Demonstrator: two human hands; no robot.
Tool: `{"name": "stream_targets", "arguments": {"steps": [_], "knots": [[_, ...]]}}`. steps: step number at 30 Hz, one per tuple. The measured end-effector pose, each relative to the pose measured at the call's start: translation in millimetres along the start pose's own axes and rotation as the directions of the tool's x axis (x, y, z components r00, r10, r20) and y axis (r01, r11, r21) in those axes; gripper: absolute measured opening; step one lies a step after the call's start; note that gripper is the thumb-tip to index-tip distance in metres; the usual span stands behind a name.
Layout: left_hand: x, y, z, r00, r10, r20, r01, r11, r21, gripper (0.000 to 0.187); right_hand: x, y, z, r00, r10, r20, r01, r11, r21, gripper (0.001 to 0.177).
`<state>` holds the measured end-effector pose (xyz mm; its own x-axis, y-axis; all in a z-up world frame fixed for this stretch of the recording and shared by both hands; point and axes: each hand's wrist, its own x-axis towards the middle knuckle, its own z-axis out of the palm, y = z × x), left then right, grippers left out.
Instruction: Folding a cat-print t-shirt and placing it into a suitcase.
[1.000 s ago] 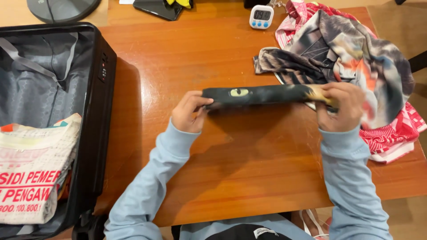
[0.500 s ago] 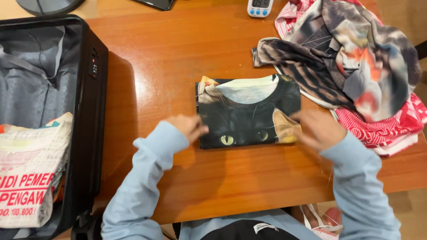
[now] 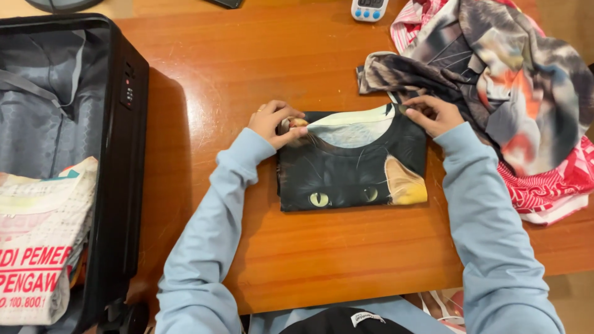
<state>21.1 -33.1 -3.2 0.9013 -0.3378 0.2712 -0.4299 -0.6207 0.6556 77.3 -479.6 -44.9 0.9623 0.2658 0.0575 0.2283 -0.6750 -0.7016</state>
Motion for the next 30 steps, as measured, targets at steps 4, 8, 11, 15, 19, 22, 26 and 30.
{"name": "stream_targets", "arguments": {"steps": [4,8,11,15,19,22,26,30], "knots": [[-1.1,-7.3,1.5,0.972,0.232,-0.043,-0.227,0.969,0.096,0.022,-2.4,1.9,-0.3,1.0,-0.008,0.006,0.006,0.956,0.293,0.024],[1.0,11.2,-10.5,0.969,0.234,-0.074,-0.241,0.963,-0.117,0.021,-3.5,11.5,7.3,0.993,-0.108,-0.056,0.122,0.85,0.512,0.023],[2.0,20.2,-15.1,0.987,-0.133,0.093,0.162,0.848,-0.504,0.034,-2.9,9.0,14.7,0.99,-0.097,-0.105,0.14,0.806,0.576,0.023],[0.9,-7.5,5.1,0.995,0.089,-0.047,-0.092,0.994,-0.055,0.03,-3.7,-6.3,20.5,0.989,-0.125,-0.08,0.147,0.877,0.457,0.033],[-4.7,-38.8,33.0,1.0,-0.017,-0.02,0.017,1.0,0.008,0.035,-8.0,-5.5,20.6,0.984,-0.165,-0.073,0.18,0.91,0.373,0.024],[-8.8,-15.3,20.3,0.997,0.081,0.013,-0.082,0.991,0.11,0.024,-11.5,-13.5,19.0,0.975,-0.203,-0.095,0.222,0.936,0.275,0.016],[-12.3,16.2,4.1,0.984,0.179,0.008,-0.176,0.962,0.207,0.033,-11.8,-18.9,19.1,0.968,-0.218,-0.121,0.243,0.934,0.262,0.016],[-16.0,38.2,-2.4,0.973,0.22,0.07,-0.231,0.932,0.278,0.02,-11.8,-20.5,17.3,0.959,-0.252,-0.127,0.275,0.934,0.227,0.017]]}}
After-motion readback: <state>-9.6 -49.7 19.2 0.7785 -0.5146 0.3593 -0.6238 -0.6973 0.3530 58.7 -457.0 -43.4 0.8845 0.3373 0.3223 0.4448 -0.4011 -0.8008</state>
